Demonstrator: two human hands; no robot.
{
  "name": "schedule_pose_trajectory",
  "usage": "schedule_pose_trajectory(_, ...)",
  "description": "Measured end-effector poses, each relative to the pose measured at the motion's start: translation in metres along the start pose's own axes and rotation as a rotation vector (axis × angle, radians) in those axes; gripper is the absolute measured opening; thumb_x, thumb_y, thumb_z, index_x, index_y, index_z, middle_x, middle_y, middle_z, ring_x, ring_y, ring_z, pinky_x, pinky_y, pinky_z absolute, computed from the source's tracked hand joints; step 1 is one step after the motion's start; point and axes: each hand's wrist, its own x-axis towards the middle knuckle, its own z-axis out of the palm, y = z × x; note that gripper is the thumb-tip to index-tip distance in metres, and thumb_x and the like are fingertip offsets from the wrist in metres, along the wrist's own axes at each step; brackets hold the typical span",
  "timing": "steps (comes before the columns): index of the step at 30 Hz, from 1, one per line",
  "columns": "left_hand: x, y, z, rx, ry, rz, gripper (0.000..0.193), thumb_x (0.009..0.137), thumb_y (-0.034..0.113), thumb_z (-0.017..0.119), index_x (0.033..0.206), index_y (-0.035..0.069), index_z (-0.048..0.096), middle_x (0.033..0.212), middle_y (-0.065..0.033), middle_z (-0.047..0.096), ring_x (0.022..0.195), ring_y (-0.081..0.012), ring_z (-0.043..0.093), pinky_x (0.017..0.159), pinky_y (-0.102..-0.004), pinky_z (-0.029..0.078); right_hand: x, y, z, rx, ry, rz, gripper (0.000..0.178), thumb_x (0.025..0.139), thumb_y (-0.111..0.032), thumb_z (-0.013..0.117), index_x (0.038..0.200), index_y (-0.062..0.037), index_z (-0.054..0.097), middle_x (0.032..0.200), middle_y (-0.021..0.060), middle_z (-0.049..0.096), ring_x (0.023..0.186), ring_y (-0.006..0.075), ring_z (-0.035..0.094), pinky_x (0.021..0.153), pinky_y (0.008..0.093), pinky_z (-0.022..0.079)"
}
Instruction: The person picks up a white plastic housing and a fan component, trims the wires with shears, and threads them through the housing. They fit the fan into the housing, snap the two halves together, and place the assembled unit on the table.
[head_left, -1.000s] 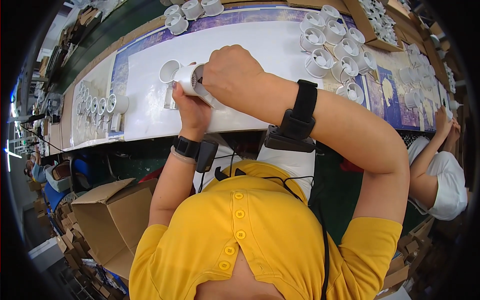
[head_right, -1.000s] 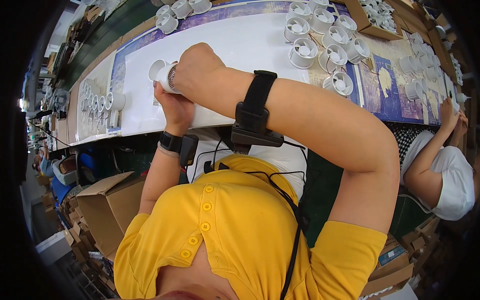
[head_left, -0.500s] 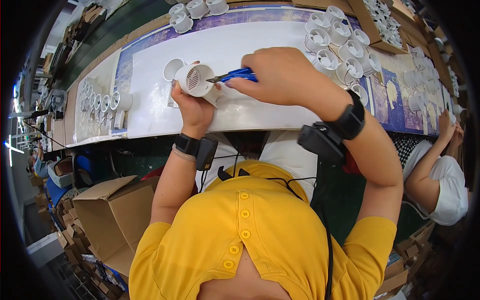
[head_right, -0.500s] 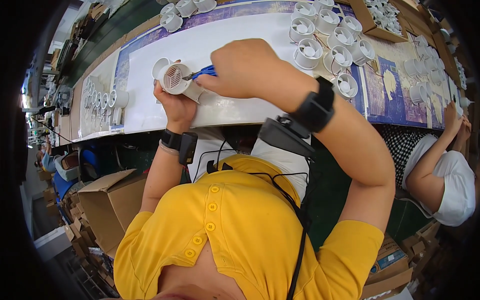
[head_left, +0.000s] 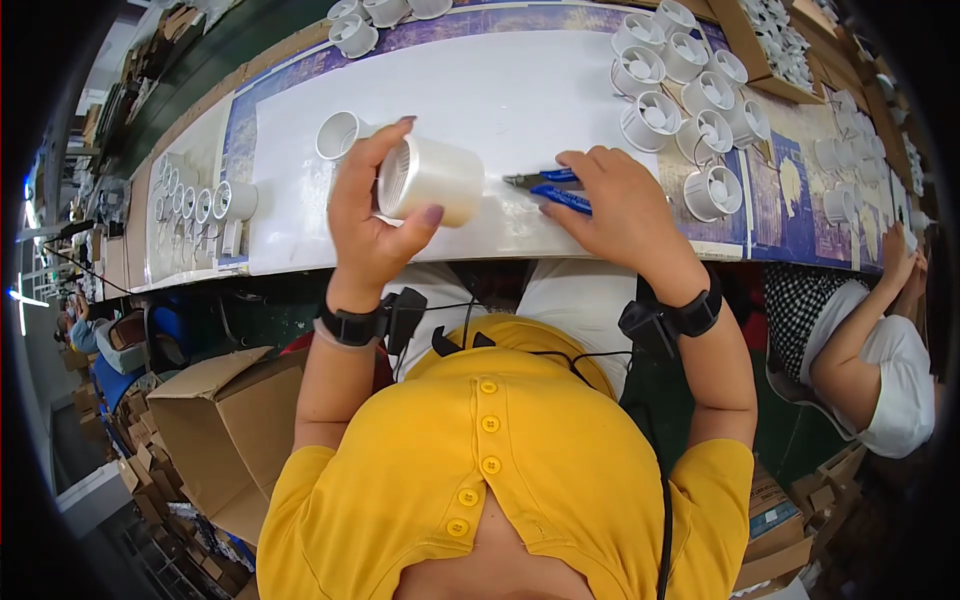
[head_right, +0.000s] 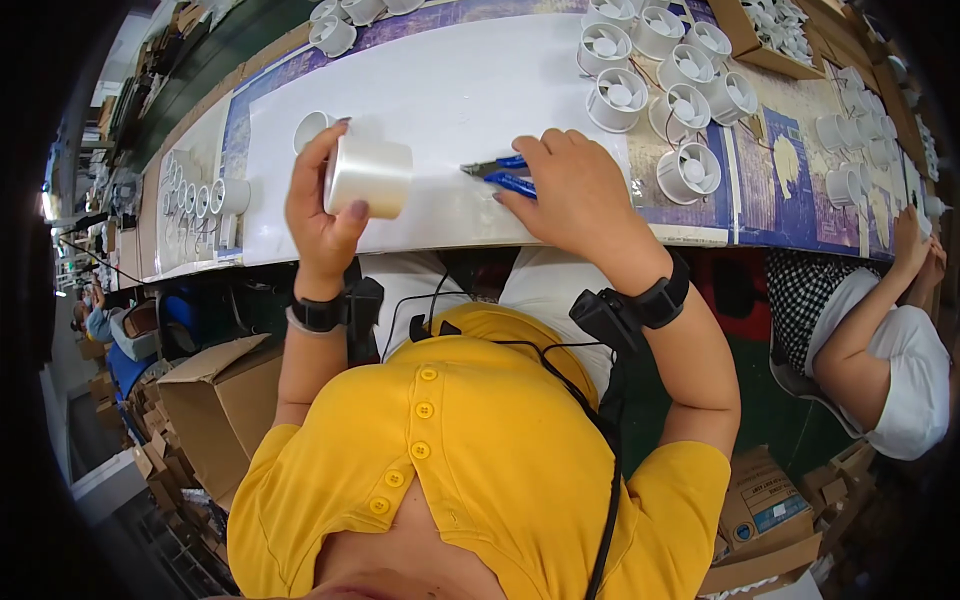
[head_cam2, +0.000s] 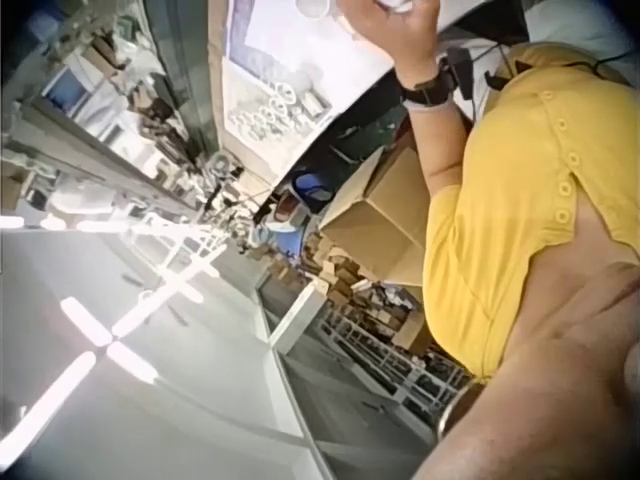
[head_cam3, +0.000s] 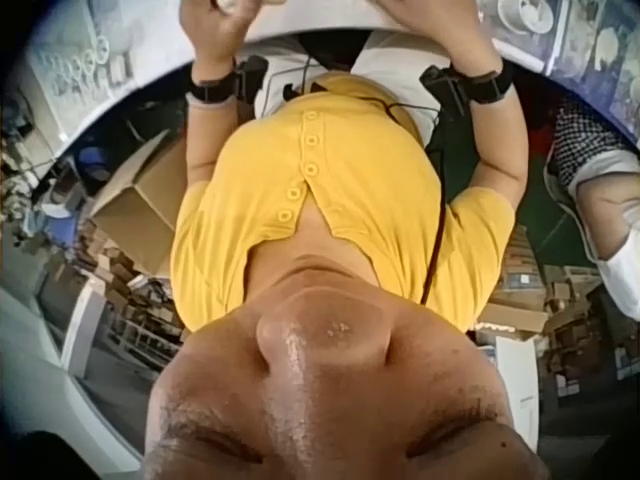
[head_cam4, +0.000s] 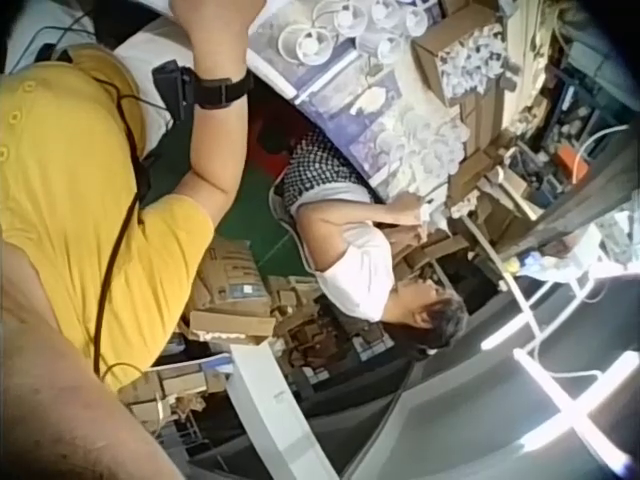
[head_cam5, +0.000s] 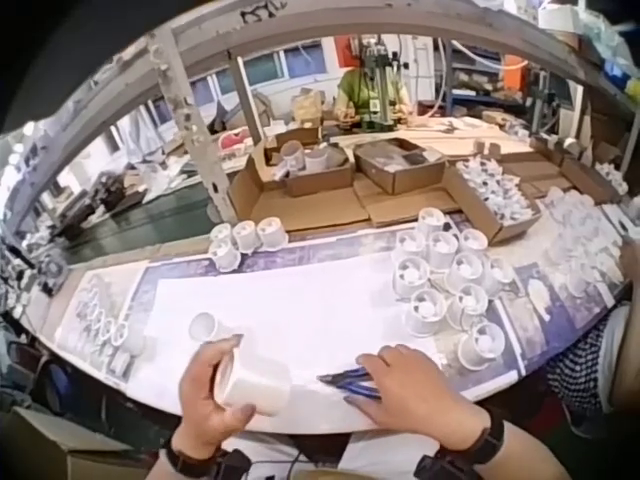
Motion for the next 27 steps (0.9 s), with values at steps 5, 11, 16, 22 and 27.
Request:
schedule_pose_trajectory(5, 0.009, 0.020, -0.005, 0.651, -0.339, -0.170, 0.053, 0.078, 0.026, 0.070, 0.123, 0.002, 0.055, 0.102, -0.0095, 0.061, 0.088, -0.0229, 0.060, 0.075, -0.0324, 0.050, -0.001, 0.005, -0.007, -0.016, 0.000, 0.051, 0.042, 0.077, -0.030, 0.071, 0.107, -0.0035, 0.060, 0.089, 0.0123, 0.060, 0.083, 0.0308, 0.058, 0.072, 0.0378, 0.048)
schedule_pose_trajectory(11, -0.001, 0.000, -0.004, -0.015, 0.238, -0.202, 0.050, 0.079, 0.026, 0.072, 0.122, 0.003, 0.057, 0.095, -0.0114, 0.062, 0.085, -0.0217, 0.061, 0.073, -0.0297, 0.049, 0.003, 0.003, -0.011, 0.111, 0.065, 0.095, 0.041, 0.079, -0.030, 0.070, 0.109, -0.0039, 0.061, 0.093, 0.0128, 0.061, 0.084, 0.0304, 0.059, 0.074, 0.0373, 0.048)
schedule_pose_trajectory(16, -0.005, 0.003, -0.006, 0.506, -0.017, -0.062, 0.044, 0.086, 0.023, 0.065, 0.124, 0.003, 0.055, 0.103, -0.0099, 0.062, 0.087, -0.0189, 0.061, 0.074, -0.0278, 0.049, 0.003, 0.005, 0.002, 0.102, 0.200, 0.015, 0.041, 0.078, -0.028, 0.071, 0.110, -0.0040, 0.060, 0.096, 0.0128, 0.060, 0.088, 0.0307, 0.058, 0.076, 0.0373, 0.047)
schedule_pose_trajectory(22, -0.012, 0.001, -0.013, 0.083, -0.006, -0.380, 0.046, 0.094, 0.036, 0.054, 0.127, 0.004, 0.052, 0.114, -0.0092, 0.059, 0.092, -0.0185, 0.060, 0.074, -0.0300, 0.051, 0.003, 0.003, 0.007, -0.057, 0.082, -0.059, 0.043, 0.077, -0.026, 0.072, 0.112, -0.0043, 0.059, 0.095, 0.0124, 0.059, 0.088, 0.0294, 0.056, 0.076, 0.0374, 0.046)
schedule_pose_trajectory(27, -0.006, -0.001, -0.012, -0.506, 0.190, -0.621, 0.059, 0.095, 0.053, 0.042, 0.128, 0.005, 0.050, 0.113, -0.0092, 0.060, 0.091, -0.0190, 0.061, 0.072, -0.0331, 0.052, 0.008, -0.001, 0.007, -0.008, 0.234, -0.095, 0.044, 0.075, -0.024, 0.072, 0.112, -0.0053, 0.059, 0.094, 0.0119, 0.057, 0.087, 0.0287, 0.054, 0.075, 0.0380, 0.045)
